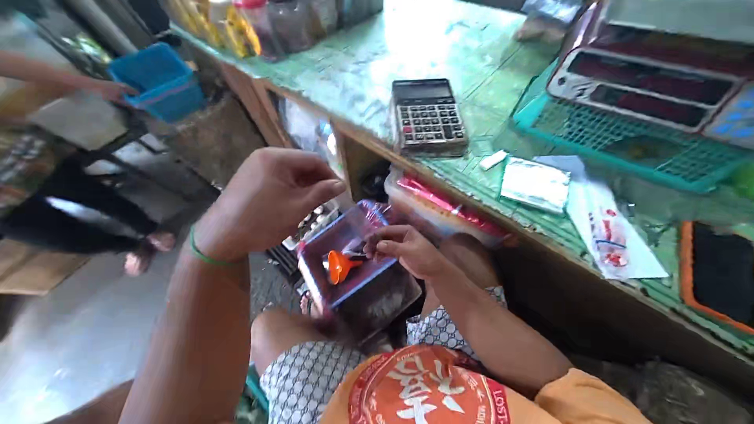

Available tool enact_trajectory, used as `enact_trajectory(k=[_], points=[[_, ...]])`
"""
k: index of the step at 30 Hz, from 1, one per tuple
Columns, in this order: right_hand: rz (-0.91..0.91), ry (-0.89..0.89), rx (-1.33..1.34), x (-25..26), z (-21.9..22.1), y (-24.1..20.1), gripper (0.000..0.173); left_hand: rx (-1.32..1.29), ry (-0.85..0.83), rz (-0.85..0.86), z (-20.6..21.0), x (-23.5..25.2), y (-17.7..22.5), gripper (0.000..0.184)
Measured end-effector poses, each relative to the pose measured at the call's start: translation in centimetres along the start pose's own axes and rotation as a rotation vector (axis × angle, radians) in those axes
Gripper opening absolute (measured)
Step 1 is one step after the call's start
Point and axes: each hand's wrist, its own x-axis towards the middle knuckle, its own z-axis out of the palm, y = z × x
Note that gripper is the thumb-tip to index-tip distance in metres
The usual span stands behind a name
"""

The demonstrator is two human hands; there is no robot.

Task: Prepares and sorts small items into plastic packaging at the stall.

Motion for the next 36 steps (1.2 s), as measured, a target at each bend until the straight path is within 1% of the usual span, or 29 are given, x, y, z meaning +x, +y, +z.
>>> enact_trajectory(k=[2, 3, 4, 6, 7, 8, 9, 12, 14, 15, 18, 20, 22, 23, 24, 25, 26, 28, 29, 30, 31, 32, 33, 34, 35, 36], points=[[-0.032, -0.018, -0.001, 0.0, 0.5, 0.5, 0.031, 0.044, -0.093, 0.052, -1.1, 0.3, 1.5, 0.008], [-0.045, -0.001, -0.027, 0.0, 0.5, 0.8, 0.036, 0.031, -0.118, 0.061, -1.3, 0.6, 1.9, 0.005], [-0.043, 0.052, -0.052, -0.3, 0.6, 1.1, 0.037, 0.016, -0.138, 0.057, -1.1, 0.6, 2.1, 0.003], [0.022, 0.263, -0.033, -0.8, 1.0, 1.8, 0.026, 0.024, -0.157, 0.034, -0.7, 0.6, 2.3, 0.002], [0.078, 0.38, 0.013, -1.0, 1.5, 2.0, 0.022, 0.083, -0.148, 0.008, -0.4, 0.7, 2.1, 0.004], [0.141, 0.442, 0.074, -1.3, 2.1, 2.1, 0.022, 0.144, -0.143, -0.019, -0.1, 0.5, 1.8, 0.005], [0.203, 0.43, 0.134, -1.5, 2.8, 1.9, 0.028, 0.183, -0.143, -0.032, 0.1, 0.2, 1.7, 0.004], [0.394, 0.255, 0.355, -1.5, 5.2, 1.0, 0.052, 0.234, -0.142, 0.003, 1.0, -1.2, 1.5, 0.002], [0.474, 0.172, 0.502, -1.0, 6.1, 1.1, 0.061, 0.194, -0.166, 0.026, 3.6, -3.8, 1.1, 0.003], [0.494, 0.18, 0.55, -0.6, 6.3, 1.4, 0.06, 0.166, -0.207, 0.007, 5.8, -5.6, 0.8, 0.005], [0.539, 0.281, 0.616, -0.2, 6.4, 2.5, 0.051, 0.147, -0.325, -0.038, 14.1, -11.8, -0.1, 0.008], [0.596, 0.285, 0.606, -0.8, 6.0, 2.7, 0.042, 0.178, -0.306, -0.026, 18.8, -15.5, -1.5, 0.01], [0.591, 0.228, 0.481, -2.0, 6.0, 2.5, 0.033, 0.17, -0.195, -0.03, 21.8, -18.3, -3.0, 0.011], [0.56, 0.179, 0.388, -2.6, 6.0, 2.3, 0.03, 0.106, -0.143, -0.053, 22.5, -19.2, -3.7, 0.011], [0.519, 0.138, 0.292, -3.1, 6.0, 2.0, 0.028, -0.029, -0.107, -0.113, 22.5, -19.8, -4.1, 0.01], [0.476, 0.111, 0.192, -3.7, 5.8, 1.7, 0.026, -0.23, -0.066, -0.215, 22.1, -20.1, -4.5, 0.012], [0.432, 0.092, 0.095, -4.0, 5.6, 1.3, 0.024, -0.46, 0.007, -0.348, 21.4, -20.1, -5.1, 0.017], [0.348, 0.058, -0.065, -4.5, 5.2, 0.5, 0.022, -0.903, 0.203, -0.611, 19.2, -18.9, -6.3, 0.034], [0.309, 0.036, -0.156, -4.5, 5.1, 0.2, 0.021, -1.034, 0.25, -0.685, 18.1, -18.0, -6.7, 0.045], [0.262, 0.011, -0.28, -4.5, 5.0, 0.0, 0.02, -1.1, 0.24, -0.723, 17.3, -17.2, -7.0, 0.054], [0.217, -0.015, -0.427, -4.6, 4.9, -0.2, 0.021, -1.129, 0.192, -0.73, 16.7, -16.5, -7.0, 0.058], [0.17, -0.035, -0.586, -4.7, 4.8, -0.2, 0.021, -1.139, 0.136, -0.72, 16.4, -15.8, -6.8, 0.056], [0.117, -0.044, -0.744, -4.8, 4.7, -0.3, 0.022, -1.132, 0.095, -0.708, 16.1, -15.3, -6.5, 0.047], [0.064, -0.043, -0.864, -5.0, 4.6, -0.5, 0.023, -1.104, 0.078, -0.696, 15.9, -14.8, -6.2, 0.033], [0.04, -0.039, -0.917, -5.1, 4.5, -0.7, 0.023, -1.07, 0.079, -0.671, 15.9, -14.5, -6.0, 0.023], [0.061, -0.045, -0.906, -5.1, 4.3, -1.2, 0.023, -1.043, 0.092, -0.633, 15.9, -14.4, -6.0, 0.02]])
